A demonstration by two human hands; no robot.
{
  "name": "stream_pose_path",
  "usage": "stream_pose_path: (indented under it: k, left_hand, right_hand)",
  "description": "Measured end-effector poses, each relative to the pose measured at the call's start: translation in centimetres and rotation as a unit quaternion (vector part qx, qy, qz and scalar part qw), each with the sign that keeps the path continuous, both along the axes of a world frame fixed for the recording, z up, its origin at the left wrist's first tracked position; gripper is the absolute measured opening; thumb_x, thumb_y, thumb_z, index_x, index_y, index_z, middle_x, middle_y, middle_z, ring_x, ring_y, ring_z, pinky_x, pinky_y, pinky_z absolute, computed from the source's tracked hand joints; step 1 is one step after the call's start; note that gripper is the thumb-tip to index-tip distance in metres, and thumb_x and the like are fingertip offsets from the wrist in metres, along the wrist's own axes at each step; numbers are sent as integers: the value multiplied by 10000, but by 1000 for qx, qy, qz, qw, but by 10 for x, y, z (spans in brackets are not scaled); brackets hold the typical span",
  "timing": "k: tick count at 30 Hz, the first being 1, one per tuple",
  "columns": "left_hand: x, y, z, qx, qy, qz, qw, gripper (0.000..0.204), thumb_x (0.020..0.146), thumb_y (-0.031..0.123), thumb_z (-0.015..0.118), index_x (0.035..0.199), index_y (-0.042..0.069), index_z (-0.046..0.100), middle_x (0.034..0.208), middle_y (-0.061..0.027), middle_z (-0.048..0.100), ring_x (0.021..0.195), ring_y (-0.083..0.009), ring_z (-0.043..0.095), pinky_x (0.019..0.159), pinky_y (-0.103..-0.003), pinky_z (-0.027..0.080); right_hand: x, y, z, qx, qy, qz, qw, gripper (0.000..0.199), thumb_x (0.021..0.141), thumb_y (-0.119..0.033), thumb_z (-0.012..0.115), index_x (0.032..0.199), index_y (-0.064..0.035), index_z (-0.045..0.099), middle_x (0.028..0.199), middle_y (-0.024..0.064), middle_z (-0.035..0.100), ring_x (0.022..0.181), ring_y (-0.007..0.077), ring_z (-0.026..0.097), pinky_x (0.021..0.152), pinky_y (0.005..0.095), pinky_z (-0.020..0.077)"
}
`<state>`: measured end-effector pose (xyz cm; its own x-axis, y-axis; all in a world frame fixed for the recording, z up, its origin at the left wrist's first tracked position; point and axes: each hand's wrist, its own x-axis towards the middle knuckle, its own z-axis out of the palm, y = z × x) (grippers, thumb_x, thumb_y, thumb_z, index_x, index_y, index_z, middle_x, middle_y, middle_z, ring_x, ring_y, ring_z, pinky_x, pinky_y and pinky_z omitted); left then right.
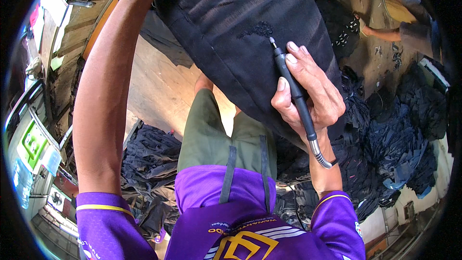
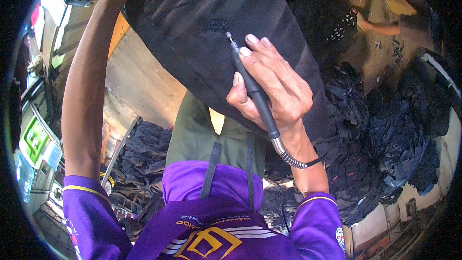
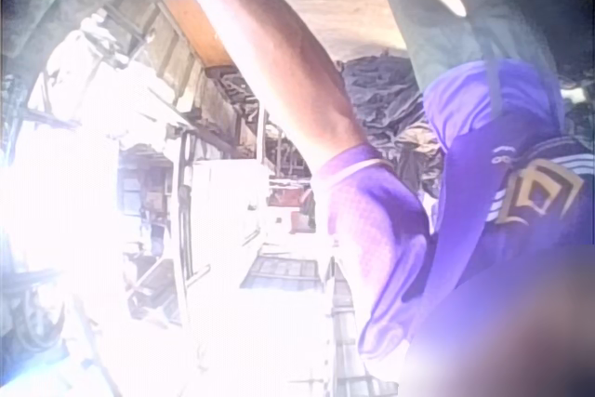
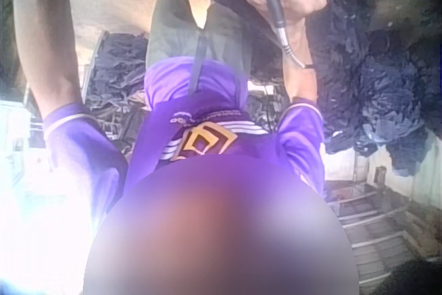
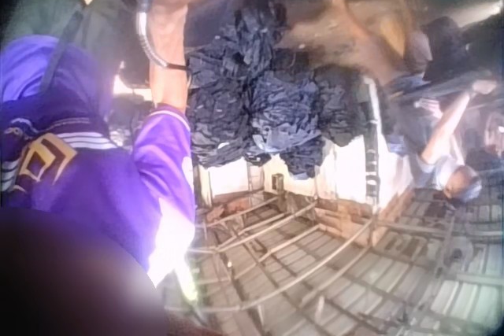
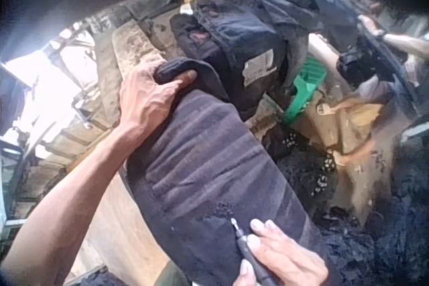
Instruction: The person uses a rotary grinding tool to distress a pair of black jeans on a wooden workbench. They repeatedly apply the tool to create worn areas, then lift and reposition the jeans to work on different sections.
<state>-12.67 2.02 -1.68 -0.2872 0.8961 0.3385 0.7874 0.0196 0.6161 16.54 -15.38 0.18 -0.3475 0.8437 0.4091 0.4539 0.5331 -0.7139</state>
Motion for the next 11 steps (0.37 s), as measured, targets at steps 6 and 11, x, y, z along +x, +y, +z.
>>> stream_pose_path:
  k: [6,11]
  left_hand:
    - [-3,1,2,3,43,-4,999,451,889,459,874,965,22,796,942,-158,749,908,-319,723,825,-423,530]
    - [0,2,4,-6,31,0,999,444,895,453,873,976,23,797,978,-166,752,936,-317,719,846,-419,525]
  right_hand:
    - [1,-9,5,-12,26,-14,999,358,806,18,712,1144,110,784,1094,300,812,1116,410,811,1069,516,625]
    - [-5,0,-1,-7,6,36,999,356,851,-18,733,1188,81,786,1094,264,823,1117,422,808,1051,528,631]
